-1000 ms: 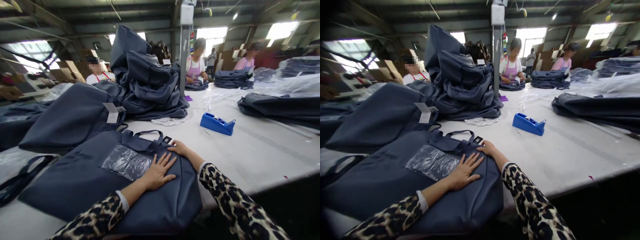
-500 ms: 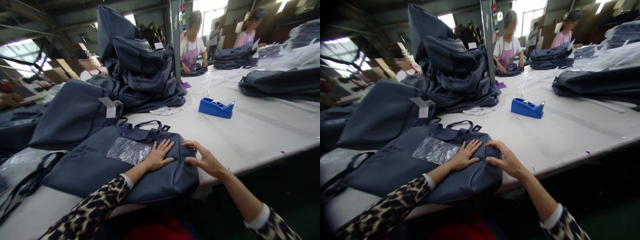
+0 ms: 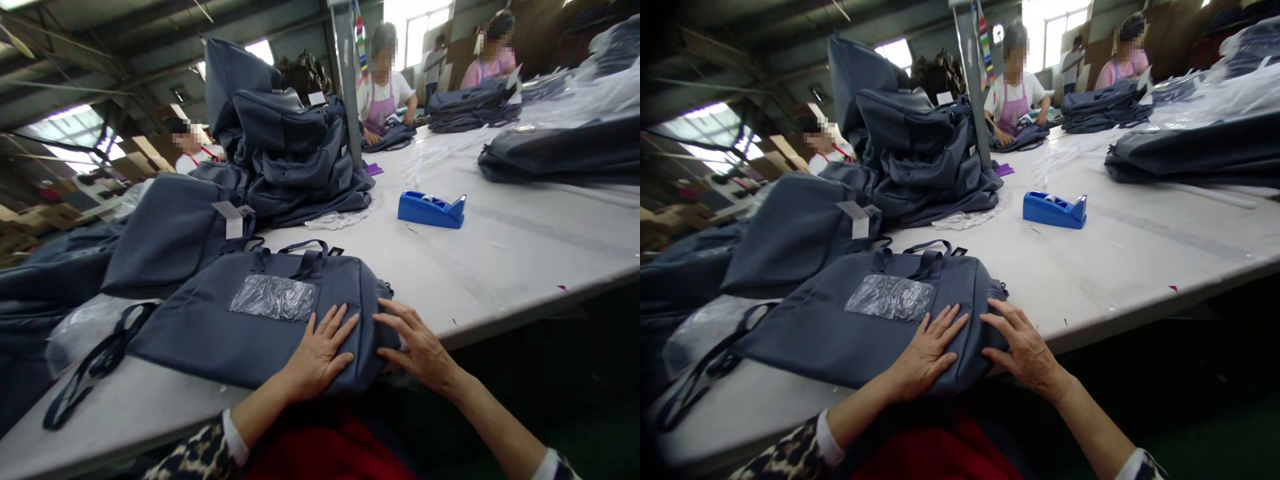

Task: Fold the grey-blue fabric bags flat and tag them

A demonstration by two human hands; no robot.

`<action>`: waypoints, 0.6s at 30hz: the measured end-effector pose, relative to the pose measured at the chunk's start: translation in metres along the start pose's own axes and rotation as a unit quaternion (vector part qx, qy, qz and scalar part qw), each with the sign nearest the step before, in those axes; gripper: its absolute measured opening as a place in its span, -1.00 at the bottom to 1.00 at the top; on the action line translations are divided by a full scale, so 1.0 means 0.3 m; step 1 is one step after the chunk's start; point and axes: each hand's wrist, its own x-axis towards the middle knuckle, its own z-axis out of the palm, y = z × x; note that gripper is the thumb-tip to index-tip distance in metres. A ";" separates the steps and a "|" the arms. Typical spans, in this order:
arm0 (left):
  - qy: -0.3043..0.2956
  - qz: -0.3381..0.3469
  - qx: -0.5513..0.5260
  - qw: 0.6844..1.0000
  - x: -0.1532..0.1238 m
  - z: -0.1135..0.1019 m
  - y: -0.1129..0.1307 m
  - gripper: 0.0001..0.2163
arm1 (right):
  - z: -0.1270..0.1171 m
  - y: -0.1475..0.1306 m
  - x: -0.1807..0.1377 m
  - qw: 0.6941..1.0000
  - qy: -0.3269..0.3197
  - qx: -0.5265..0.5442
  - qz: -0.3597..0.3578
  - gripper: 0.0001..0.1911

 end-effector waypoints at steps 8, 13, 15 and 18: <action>0.084 0.016 0.057 0.995 0.025 0.078 -0.035 -0.28 | 0.087 0.007 -0.085 0.987 0.037 0.027 0.152 -0.65; 0.082 -0.008 0.037 0.996 0.048 0.071 -0.028 -0.36 | 0.090 0.031 -0.026 0.949 0.084 0.123 0.277 -0.51; 0.079 -0.013 0.024 0.996 0.053 0.066 -0.027 -0.38 | 0.078 0.037 0.021 0.926 0.075 0.137 0.343 -0.40; 0.077 -0.018 0.010 0.997 0.055 0.059 -0.026 -0.40 | 0.076 0.037 0.102 0.915 0.031 0.064 0.397 -0.30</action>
